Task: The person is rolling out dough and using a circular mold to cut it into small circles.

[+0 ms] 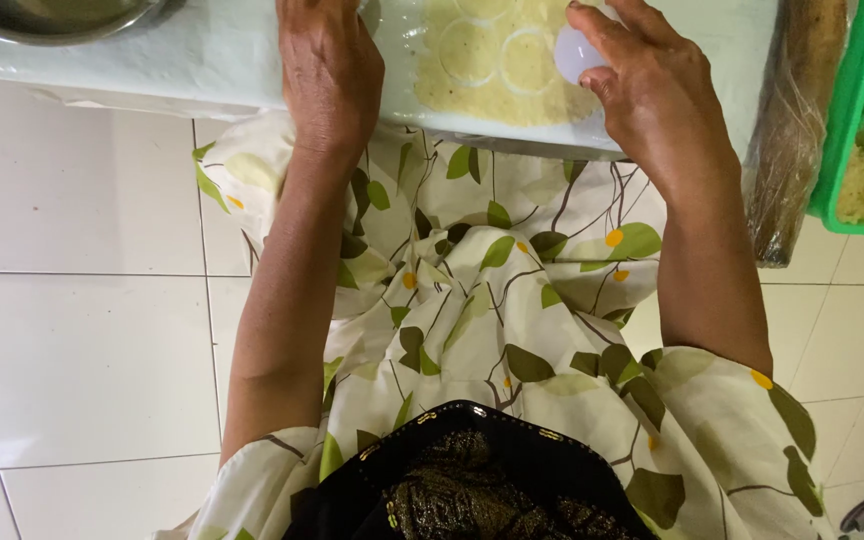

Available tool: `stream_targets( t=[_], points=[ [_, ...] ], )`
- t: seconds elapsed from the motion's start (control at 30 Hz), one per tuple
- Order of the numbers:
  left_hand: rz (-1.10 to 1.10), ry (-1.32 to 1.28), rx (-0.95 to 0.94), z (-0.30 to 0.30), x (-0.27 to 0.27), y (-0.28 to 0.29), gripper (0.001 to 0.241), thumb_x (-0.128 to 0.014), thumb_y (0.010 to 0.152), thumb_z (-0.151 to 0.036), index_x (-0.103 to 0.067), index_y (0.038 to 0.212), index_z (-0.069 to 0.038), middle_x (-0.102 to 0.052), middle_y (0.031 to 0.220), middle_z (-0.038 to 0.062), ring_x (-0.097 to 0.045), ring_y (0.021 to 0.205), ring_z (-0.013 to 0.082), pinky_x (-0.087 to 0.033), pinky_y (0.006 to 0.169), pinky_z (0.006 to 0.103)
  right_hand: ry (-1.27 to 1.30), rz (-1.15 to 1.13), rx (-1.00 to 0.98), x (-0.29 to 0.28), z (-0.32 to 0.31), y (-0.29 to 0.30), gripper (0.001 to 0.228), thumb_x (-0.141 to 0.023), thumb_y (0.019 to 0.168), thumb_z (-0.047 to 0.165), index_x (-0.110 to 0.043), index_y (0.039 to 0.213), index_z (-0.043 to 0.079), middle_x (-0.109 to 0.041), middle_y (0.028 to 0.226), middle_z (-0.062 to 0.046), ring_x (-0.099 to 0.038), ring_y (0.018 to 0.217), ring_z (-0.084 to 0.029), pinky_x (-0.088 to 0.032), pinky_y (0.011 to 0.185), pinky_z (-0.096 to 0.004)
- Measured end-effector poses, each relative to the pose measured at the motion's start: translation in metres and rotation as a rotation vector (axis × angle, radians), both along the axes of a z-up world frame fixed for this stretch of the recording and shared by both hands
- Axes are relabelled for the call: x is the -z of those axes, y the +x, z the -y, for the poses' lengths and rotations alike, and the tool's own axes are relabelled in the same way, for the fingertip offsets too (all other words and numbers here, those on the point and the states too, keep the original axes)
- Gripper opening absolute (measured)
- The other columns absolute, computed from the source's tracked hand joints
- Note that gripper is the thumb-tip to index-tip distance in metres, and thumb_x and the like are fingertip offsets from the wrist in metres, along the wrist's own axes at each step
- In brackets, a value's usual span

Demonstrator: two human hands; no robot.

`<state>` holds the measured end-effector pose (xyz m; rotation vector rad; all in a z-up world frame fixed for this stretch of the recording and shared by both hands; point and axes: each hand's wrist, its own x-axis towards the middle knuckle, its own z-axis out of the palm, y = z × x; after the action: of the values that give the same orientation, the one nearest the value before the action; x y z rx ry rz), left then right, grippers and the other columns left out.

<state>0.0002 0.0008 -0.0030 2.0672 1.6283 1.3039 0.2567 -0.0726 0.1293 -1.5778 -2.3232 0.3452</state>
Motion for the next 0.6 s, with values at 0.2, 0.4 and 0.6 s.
stream_targets(
  t=[0.2, 0.4, 0.6],
  points=[
    [-0.014, 0.008, -0.007, -0.003, 0.001, 0.002, 0.044, -0.054, 0.084, 0.013, -0.068, 0.118, -0.009, -0.068, 0.106, 0.016, -0.064, 0.091, 0.0306, -0.058, 0.076, 0.0433, 0.015, 0.007, 0.031, 0.0, -0.003, 0.003, 0.052, -0.077, 0.088, -0.017, -0.066, 0.139, -0.01, -0.07, 0.119, -0.023, -0.066, 0.081, -0.034, -0.05, 0.072, -0.043],
    [-0.001, -0.001, 0.004, 0.001, -0.007, 0.002, 0.047, -0.056, 0.084, 0.014, -0.07, 0.123, -0.008, -0.069, 0.114, 0.016, -0.065, 0.101, 0.0331, -0.057, 0.086, 0.046, -0.029, -0.026, 0.068, 0.009, -0.005, 0.01, 0.05, -0.076, 0.089, -0.017, -0.068, 0.137, -0.007, -0.067, 0.13, -0.023, -0.068, 0.08, -0.029, -0.053, 0.07, -0.039],
    [-0.011, -0.008, 0.021, 0.001, -0.006, 0.002, 0.054, -0.056, 0.084, 0.016, -0.065, 0.13, -0.009, -0.067, 0.122, 0.017, -0.063, 0.109, 0.0334, -0.059, 0.093, 0.0455, -0.009, 0.14, 0.018, 0.01, -0.009, 0.011, 0.042, -0.072, 0.095, -0.007, -0.071, 0.137, -0.008, -0.072, 0.13, -0.027, -0.061, 0.128, -0.039, -0.05, 0.103, -0.047]
  ],
)
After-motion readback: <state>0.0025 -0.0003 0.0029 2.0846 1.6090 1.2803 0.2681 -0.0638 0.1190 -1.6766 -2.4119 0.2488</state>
